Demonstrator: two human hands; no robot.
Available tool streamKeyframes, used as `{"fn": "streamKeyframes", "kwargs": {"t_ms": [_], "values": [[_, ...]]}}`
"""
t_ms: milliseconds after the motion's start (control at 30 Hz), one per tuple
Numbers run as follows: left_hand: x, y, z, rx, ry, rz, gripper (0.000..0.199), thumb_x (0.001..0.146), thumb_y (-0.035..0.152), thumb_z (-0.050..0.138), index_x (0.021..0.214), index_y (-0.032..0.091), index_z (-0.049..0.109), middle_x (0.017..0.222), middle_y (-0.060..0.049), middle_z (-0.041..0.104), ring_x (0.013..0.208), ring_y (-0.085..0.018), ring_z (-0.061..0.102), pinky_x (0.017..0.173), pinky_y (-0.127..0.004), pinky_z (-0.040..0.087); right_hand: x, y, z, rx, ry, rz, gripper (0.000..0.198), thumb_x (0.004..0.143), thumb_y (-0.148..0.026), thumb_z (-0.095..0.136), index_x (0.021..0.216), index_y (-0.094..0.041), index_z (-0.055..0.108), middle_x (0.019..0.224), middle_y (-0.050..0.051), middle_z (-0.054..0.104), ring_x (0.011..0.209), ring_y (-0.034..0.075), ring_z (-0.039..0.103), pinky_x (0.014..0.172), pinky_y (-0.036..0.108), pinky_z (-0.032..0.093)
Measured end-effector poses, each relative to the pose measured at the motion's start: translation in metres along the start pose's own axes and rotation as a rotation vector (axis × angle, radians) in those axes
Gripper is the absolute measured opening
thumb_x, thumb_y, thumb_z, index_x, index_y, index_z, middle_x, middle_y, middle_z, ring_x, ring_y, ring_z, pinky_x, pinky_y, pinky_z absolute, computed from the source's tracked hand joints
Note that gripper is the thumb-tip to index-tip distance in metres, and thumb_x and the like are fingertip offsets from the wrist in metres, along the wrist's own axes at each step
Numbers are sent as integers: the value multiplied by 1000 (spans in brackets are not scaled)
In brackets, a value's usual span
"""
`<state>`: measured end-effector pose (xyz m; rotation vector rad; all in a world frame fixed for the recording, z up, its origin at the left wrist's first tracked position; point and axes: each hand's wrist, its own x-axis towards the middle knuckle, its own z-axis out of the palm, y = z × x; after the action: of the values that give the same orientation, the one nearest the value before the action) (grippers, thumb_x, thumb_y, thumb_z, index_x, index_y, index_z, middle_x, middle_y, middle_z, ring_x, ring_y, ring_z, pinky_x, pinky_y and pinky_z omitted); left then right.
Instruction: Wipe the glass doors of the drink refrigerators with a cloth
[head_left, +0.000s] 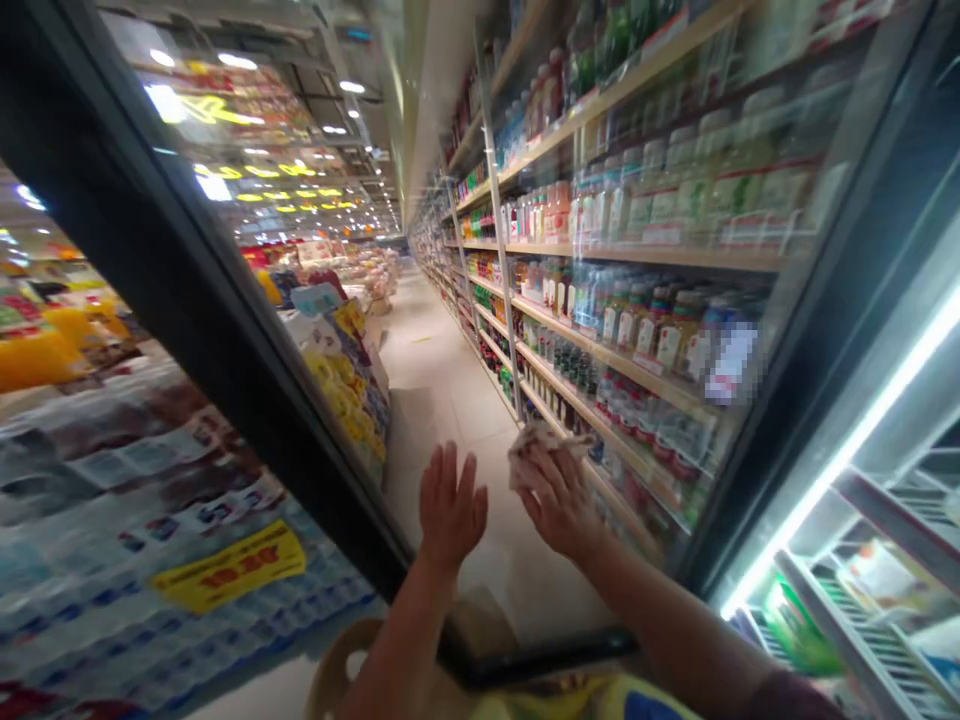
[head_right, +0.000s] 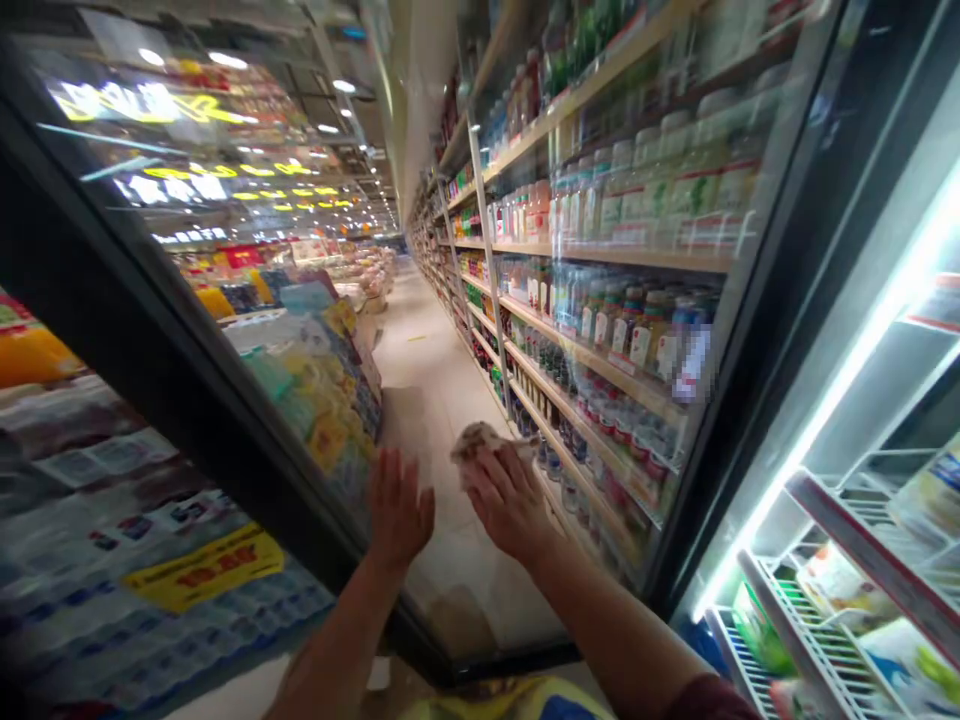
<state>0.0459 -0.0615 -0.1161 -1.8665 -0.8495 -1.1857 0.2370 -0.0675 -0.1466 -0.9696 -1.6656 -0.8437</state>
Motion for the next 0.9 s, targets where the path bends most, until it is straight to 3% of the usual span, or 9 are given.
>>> {"fn": "streamKeyframes", "kwargs": {"t_ms": [167,333,400,500,567,667,800,867,900], "values": [[-9,-2,4,226,-44,-11,73,99,38,59,162,16,28,157,-20,42,156,-30,23,131,-49,13,16,16,-20,82,64,-29,21,97,-23,61,117,-21,65,127,9,70,138,26,55,118,43,43],[-4,6,0,279,-22,19,74,100,37,56,162,10,25,156,-22,43,158,-28,16,131,-49,10,82,34,-31,9,270,119,58,98,-15,49,154,-17,37,159,19,42,152,33,38,117,54,44],[-1,6,-1,279,-15,27,75,100,36,56,162,9,24,156,-22,42,158,-28,14,131,-49,11,81,26,-28,-26,189,93,64,97,-15,46,159,-20,33,165,15,35,156,31,29,122,54,38],[2,5,-1,268,-1,25,75,100,36,58,162,11,25,157,-21,42,158,-28,14,131,-49,12,57,13,-23,-17,-40,-171,55,97,-19,49,151,-28,50,159,3,48,156,21,29,131,41,22],[3,4,0,255,10,24,74,100,36,59,162,13,26,157,-19,42,158,-27,15,132,-48,12,48,21,-24,-47,-62,-233,49,97,-21,52,145,-33,58,158,-2,50,157,18,26,133,40,12],[4,4,1,245,36,32,72,100,36,58,161,12,28,158,-19,40,158,-27,16,132,-46,12,60,62,-36,-183,94,58,50,99,-23,54,147,-37,54,169,0,28,160,31,12,129,64,3],[5,3,2,246,41,23,71,101,35,56,161,10,27,160,-20,37,158,-27,16,132,-46,12,80,97,-47,-181,322,445,58,103,-24,44,160,-29,33,173,13,7,159,42,4,118,80,18],[5,2,3,244,35,28,71,101,34,56,161,10,27,159,-20,37,158,-27,16,132,-47,12,76,79,-39,-100,347,443,65,103,-18,41,164,-27,22,173,15,6,159,40,3,118,78,24],[4,2,4,244,34,32,72,101,34,57,161,10,27,158,-20,38,158,-27,16,132,-47,13,71,64,-32,-51,316,349,68,101,-14,42,164,-28,19,173,13,4,159,40,4,119,76,26]]}}
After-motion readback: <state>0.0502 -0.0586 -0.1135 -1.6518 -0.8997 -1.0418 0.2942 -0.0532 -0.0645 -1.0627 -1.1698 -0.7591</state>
